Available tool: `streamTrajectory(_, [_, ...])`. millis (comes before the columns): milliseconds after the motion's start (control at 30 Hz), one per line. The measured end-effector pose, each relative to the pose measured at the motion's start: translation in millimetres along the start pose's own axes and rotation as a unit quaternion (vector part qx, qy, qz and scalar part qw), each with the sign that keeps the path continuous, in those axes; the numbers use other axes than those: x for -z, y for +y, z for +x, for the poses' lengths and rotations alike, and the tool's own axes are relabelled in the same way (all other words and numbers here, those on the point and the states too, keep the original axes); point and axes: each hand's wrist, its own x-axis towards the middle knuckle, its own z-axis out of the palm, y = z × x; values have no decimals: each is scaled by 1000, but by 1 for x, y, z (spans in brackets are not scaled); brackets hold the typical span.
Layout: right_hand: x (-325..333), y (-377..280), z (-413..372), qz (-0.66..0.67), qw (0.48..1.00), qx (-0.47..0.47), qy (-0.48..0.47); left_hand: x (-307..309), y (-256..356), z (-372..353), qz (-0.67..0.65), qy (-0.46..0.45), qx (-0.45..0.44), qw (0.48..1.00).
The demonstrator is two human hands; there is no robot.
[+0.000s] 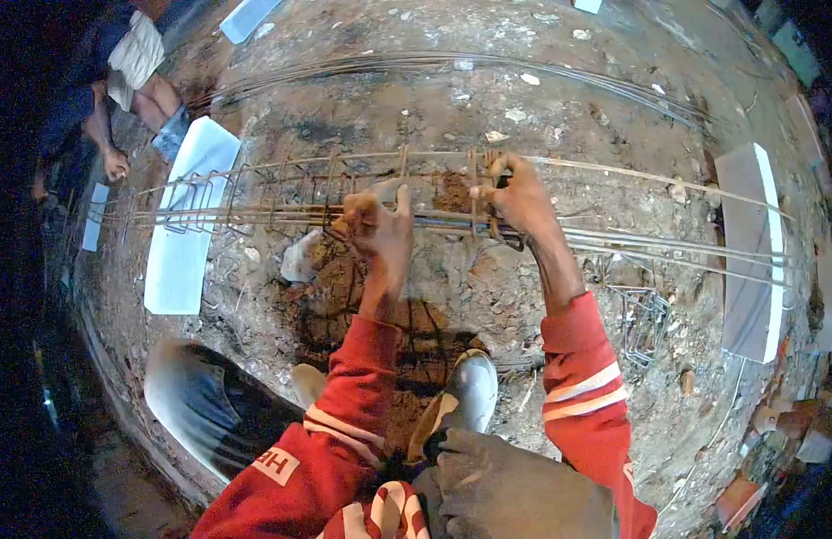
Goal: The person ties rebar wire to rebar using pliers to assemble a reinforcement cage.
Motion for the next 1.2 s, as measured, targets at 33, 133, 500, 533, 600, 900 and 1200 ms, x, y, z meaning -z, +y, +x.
streamTrajectory(33, [0,-3,-2,3,1000,3,-3,-5,5,4,-328,51,144,932])
streamTrajectory(133, [2,-4,-8,-10,1000,-19,15,-10,5,5,-595,80,269,753])
streamTrajectory(500, [19,3,-13,2,995,-52,90,63,25,30,-617,27,142,774])
streamTrajectory(533, [25,0,-15,29,992,-76,95,70,29,35,-609,15,123,783])
streamTrajectory(600, [39,0,-19,28,991,-86,95,68,37,44,-622,14,94,777])
streamTrajectory(900, [35,5,-23,14,988,-62,138,89,56,45,-666,-25,33,745])
streamTrajectory(1200, [59,15,-42,-184,934,-88,293,86,97,58,-675,-63,54,733])
